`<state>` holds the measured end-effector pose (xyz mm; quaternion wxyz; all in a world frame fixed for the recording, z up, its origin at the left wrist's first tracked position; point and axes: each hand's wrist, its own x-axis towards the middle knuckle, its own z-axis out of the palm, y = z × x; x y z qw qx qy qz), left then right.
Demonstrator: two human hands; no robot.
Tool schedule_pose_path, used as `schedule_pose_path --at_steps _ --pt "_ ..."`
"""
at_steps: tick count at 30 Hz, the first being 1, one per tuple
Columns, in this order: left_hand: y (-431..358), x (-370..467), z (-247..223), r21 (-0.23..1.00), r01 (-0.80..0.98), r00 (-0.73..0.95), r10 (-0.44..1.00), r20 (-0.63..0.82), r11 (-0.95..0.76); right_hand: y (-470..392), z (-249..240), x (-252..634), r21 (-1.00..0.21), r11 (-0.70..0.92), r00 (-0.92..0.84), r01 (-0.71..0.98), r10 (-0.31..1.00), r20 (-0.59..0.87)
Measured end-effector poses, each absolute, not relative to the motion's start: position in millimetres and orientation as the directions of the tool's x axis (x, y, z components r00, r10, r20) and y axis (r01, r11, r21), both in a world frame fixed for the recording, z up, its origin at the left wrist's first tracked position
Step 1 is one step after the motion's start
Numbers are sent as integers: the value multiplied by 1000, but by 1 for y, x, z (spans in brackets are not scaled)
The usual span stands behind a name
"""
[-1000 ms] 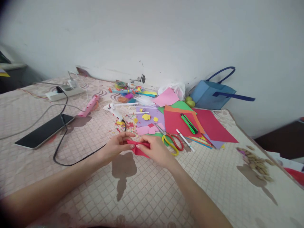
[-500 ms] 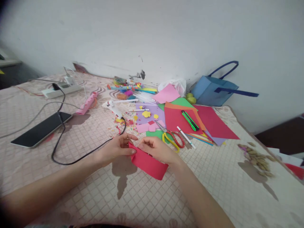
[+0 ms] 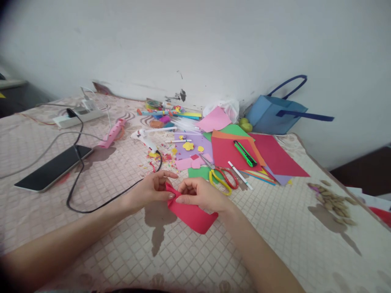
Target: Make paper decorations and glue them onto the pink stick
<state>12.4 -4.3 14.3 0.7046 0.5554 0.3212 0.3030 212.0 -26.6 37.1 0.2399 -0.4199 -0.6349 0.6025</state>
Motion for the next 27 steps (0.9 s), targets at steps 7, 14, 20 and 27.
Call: schedule_pose_path --at_steps 7,14,20,27 --pt "-3 12 13 975 -89 633 767 -103 204 -28 38 204 -946 16 -475 325 867 -148" --pt "-4 13 16 949 -89 581 790 -196 302 -32 39 200 -897 111 -394 428 916 -75" --pt "-3 14 15 914 -123 592 768 -244 386 -33 40 201 -879 105 -373 465 924 -87" --pt "-3 13 15 902 -147 595 765 -247 406 -33 40 201 -882 113 -375 457 924 -76"
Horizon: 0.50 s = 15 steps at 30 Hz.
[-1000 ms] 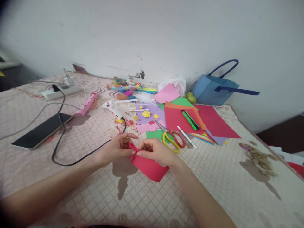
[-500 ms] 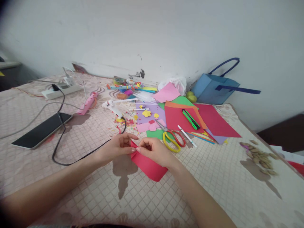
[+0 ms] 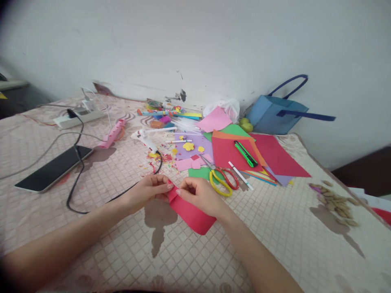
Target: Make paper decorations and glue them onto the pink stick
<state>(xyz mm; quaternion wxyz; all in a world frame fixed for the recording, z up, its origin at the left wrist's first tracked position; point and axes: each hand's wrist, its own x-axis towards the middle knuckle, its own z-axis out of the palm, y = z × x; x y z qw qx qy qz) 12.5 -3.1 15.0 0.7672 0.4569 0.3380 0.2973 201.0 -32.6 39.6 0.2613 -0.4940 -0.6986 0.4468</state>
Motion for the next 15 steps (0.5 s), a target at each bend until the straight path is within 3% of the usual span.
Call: schedule_pose_path --at_steps 15 --pt "-3 12 17 913 -172 542 810 -226 370 -34 39 202 -882 135 -384 451 922 -55"
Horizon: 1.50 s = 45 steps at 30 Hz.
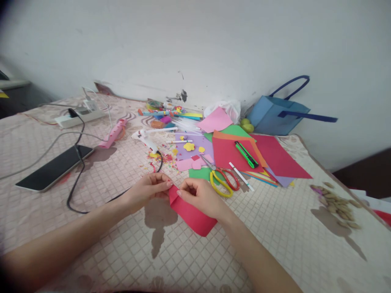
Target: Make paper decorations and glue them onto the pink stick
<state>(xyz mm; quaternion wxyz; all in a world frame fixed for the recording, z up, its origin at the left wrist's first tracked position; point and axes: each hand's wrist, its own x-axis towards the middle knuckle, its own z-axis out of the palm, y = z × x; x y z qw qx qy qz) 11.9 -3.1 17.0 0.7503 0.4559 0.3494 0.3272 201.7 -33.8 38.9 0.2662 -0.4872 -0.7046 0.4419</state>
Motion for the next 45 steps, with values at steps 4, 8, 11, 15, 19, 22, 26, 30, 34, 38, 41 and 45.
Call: schedule_pose_path --at_steps 4,8,11,15,19,22,26,30,34,38,41,45 --pt "-2 12 15 905 -175 562 794 -231 387 -34 39 202 -879 144 -379 455 924 -45" --pt "0 12 14 889 -186 587 773 -241 419 -34 40 201 -876 153 -375 457 926 -34" --pt "0 12 16 885 -171 593 762 -259 434 -33 40 202 -878 150 -373 455 927 -35" --pt "-1 11 18 914 -128 594 768 -241 386 -34 40 202 -877 149 -375 457 926 -38" --pt "-1 10 17 920 -139 582 782 -223 366 -35 40 202 -870 151 -378 470 925 -43" --pt "-1 11 16 915 -160 577 787 -217 369 -36 41 202 -867 151 -379 476 924 -47" --pt "-2 11 17 911 -174 560 798 -222 375 -36 41 201 -866 162 -384 474 923 -38" --pt "-1 11 17 907 -178 551 802 -230 382 -35 39 201 -863 161 -379 479 925 -38" --pt "0 11 17 893 -176 591 770 -240 413 -35 38 201 -870 161 -383 467 923 -34" --pt "0 10 18 905 -146 586 772 -247 401 -35 39 201 -866 166 -385 471 922 -33" --pt "0 10 17 917 -127 581 778 -240 378 -36 39 200 -868 170 -390 467 920 -29" --pt "-1 10 15 919 -136 577 784 -230 370 -37 39 200 -873 161 -390 459 920 -35"
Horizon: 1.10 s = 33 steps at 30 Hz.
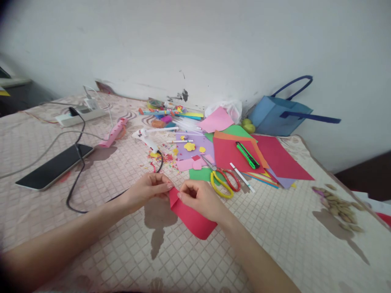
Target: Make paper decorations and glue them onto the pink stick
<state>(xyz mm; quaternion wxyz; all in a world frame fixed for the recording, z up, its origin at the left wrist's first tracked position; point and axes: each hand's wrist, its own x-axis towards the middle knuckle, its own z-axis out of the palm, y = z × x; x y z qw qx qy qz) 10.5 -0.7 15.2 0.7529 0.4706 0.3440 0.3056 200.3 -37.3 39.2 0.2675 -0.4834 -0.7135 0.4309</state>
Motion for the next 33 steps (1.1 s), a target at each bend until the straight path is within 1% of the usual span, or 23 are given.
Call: schedule_pose_path --at_steps 9,18,22,27,33 --pt "0 10 15 921 -137 554 799 -235 366 -37 37 202 -867 152 -391 474 919 -53" --pt "0 10 17 907 -119 543 791 -281 404 -37 36 202 -881 131 -404 454 912 -73" --pt "0 10 19 898 -114 572 767 -291 426 -36 37 203 -904 100 -412 415 907 -89" --pt "1 10 23 887 -118 595 747 -297 447 -35 37 205 -912 104 -403 396 913 -70" --pt "-3 10 22 921 -6 681 676 -281 389 -35 35 205 -912 96 -407 399 909 -83"
